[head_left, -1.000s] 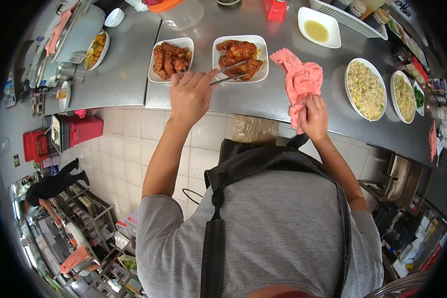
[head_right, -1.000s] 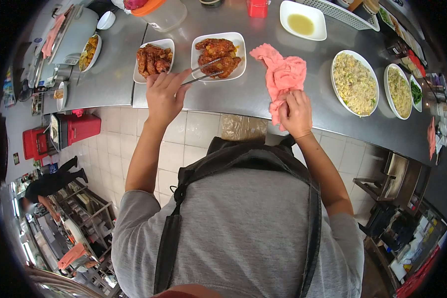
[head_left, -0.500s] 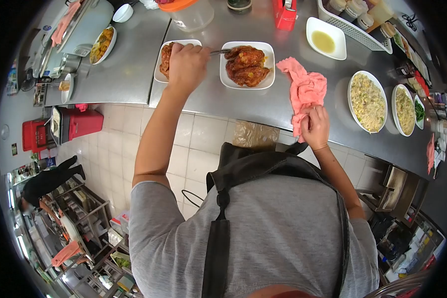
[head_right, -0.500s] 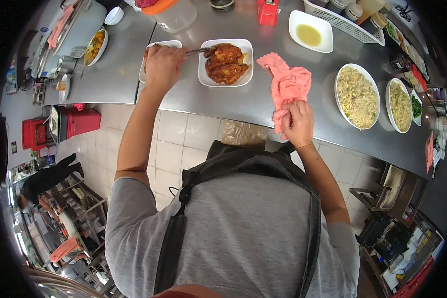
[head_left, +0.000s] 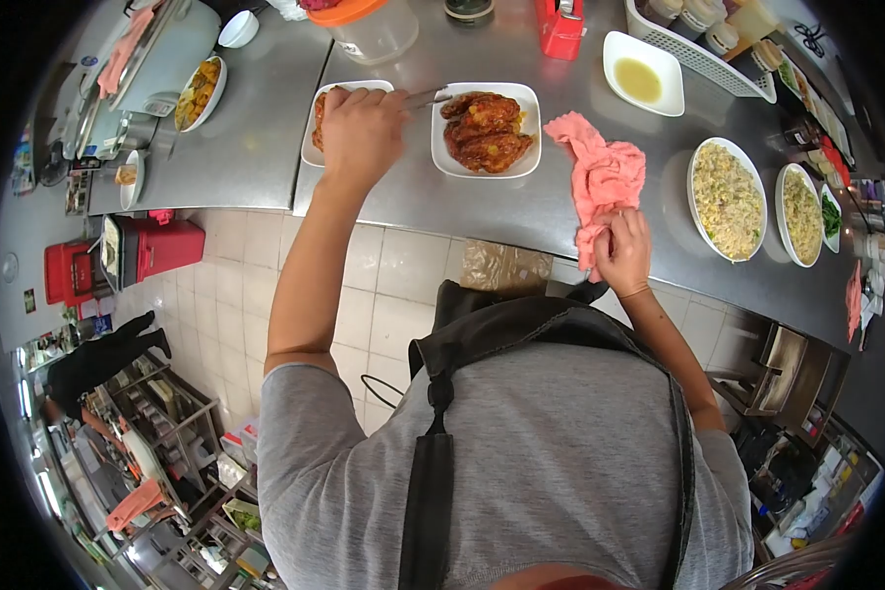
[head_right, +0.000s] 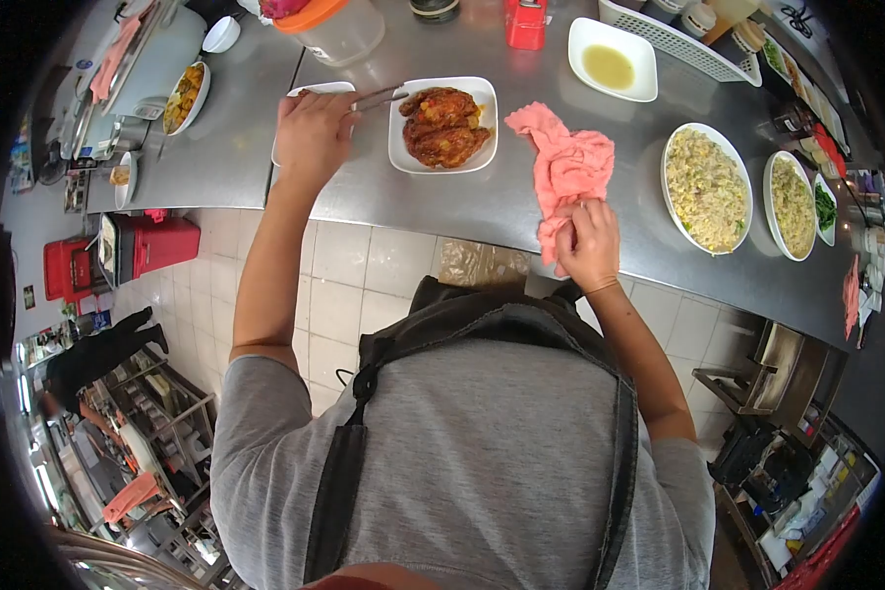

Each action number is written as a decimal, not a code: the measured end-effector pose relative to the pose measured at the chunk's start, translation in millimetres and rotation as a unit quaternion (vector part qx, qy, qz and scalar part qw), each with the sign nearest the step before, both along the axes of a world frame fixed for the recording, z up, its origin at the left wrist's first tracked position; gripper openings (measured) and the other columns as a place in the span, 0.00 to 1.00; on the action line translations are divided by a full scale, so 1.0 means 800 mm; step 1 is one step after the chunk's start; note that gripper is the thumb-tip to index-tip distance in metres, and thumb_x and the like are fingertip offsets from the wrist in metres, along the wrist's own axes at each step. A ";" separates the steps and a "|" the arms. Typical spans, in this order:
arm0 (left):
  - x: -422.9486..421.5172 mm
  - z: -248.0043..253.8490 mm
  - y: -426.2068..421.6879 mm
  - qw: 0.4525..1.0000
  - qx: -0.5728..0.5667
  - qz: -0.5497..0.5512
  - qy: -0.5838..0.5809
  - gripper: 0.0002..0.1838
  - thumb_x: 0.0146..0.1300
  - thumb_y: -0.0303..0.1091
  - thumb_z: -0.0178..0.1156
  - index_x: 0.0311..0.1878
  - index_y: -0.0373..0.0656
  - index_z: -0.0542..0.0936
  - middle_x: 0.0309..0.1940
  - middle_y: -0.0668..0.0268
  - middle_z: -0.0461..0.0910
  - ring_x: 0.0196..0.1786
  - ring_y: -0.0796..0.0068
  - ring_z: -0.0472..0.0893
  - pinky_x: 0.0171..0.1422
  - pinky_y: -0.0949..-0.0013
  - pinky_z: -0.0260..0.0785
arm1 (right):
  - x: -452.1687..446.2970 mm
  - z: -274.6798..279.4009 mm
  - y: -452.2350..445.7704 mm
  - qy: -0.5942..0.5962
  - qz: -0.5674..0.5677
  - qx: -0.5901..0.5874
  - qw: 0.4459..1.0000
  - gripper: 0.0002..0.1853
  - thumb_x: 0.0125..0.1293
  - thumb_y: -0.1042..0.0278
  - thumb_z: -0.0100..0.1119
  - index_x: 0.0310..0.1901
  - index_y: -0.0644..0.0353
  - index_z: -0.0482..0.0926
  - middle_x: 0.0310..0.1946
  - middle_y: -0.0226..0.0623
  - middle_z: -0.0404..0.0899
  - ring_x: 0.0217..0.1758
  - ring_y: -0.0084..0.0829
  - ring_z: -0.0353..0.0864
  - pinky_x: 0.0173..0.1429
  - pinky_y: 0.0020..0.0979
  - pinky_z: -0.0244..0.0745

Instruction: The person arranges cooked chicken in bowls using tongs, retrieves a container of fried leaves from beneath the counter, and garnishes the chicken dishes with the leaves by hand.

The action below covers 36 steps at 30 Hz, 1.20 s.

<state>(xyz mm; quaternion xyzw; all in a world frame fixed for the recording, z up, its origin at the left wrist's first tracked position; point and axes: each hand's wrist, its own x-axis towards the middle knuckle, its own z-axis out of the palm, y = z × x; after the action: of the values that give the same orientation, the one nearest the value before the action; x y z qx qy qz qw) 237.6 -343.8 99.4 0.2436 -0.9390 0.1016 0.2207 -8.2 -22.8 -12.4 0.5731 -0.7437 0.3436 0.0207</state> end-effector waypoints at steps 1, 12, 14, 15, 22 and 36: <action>0.002 0.011 0.002 1.000 0.000 0.001 0.000 0.11 0.58 0.35 0.67 0.46 0.49 0.86 0.31 0.69 0.85 0.39 0.69 0.82 0.51 0.61 0.65 | -0.001 -0.002 0.001 -0.008 -0.001 0.014 1.000 0.10 0.52 0.75 0.59 0.38 0.57 0.81 0.38 0.42 0.75 0.45 0.47 0.75 0.50 0.45 0.71; 0.145 0.113 -0.026 0.961 -0.086 0.255 0.064 0.12 0.63 0.41 0.69 0.50 0.56 0.87 0.27 0.72 0.84 0.34 0.71 0.82 0.50 0.62 0.64 | 0.002 -0.004 -0.002 -0.002 0.005 -0.002 1.000 0.09 0.53 0.77 0.60 0.37 0.58 0.79 0.38 0.42 0.75 0.44 0.47 0.75 0.49 0.44 0.71; 0.161 0.099 -0.016 0.958 -0.066 0.275 0.049 0.13 0.63 0.41 0.68 0.50 0.55 0.87 0.28 0.72 0.84 0.35 0.71 0.82 0.51 0.62 0.64 | 0.002 -0.004 -0.003 0.008 0.004 -0.013 1.000 0.09 0.53 0.77 0.60 0.37 0.58 0.79 0.38 0.42 0.75 0.43 0.47 0.75 0.48 0.44 0.71; 0.168 0.089 -0.012 0.958 -0.046 0.278 0.048 0.13 0.63 0.41 0.69 0.50 0.55 0.87 0.28 0.72 0.84 0.36 0.71 0.82 0.52 0.61 0.64 | 0.001 -0.005 -0.003 0.008 0.005 -0.013 1.000 0.09 0.53 0.77 0.60 0.37 0.58 0.79 0.38 0.42 0.75 0.43 0.47 0.75 0.48 0.44 0.71; 0.160 0.044 0.023 0.986 0.014 0.167 0.022 0.14 0.61 0.36 0.69 0.51 0.54 0.87 0.29 0.72 0.81 0.37 0.68 0.79 0.52 0.62 0.65 | -0.001 -0.009 0.000 0.018 0.005 0.008 1.000 0.08 0.54 0.76 0.59 0.37 0.58 0.79 0.37 0.43 0.74 0.43 0.47 0.75 0.49 0.45 0.71; 0.114 0.067 -0.016 0.975 -0.060 0.018 -0.212 0.18 0.56 0.25 0.64 0.52 0.49 0.83 0.40 0.72 0.81 0.46 0.72 0.78 0.52 0.65 0.69 | 0.000 -0.007 -0.003 0.029 0.004 0.006 1.000 0.08 0.54 0.76 0.59 0.37 0.58 0.79 0.37 0.43 0.74 0.44 0.48 0.75 0.49 0.45 0.70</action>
<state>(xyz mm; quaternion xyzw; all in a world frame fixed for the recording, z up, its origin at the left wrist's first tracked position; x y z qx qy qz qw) 328.6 -356.8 153.2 0.2194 -0.9522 0.2106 0.0294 -8.0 -25.2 -18.0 0.5859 -0.7425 0.3225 0.0375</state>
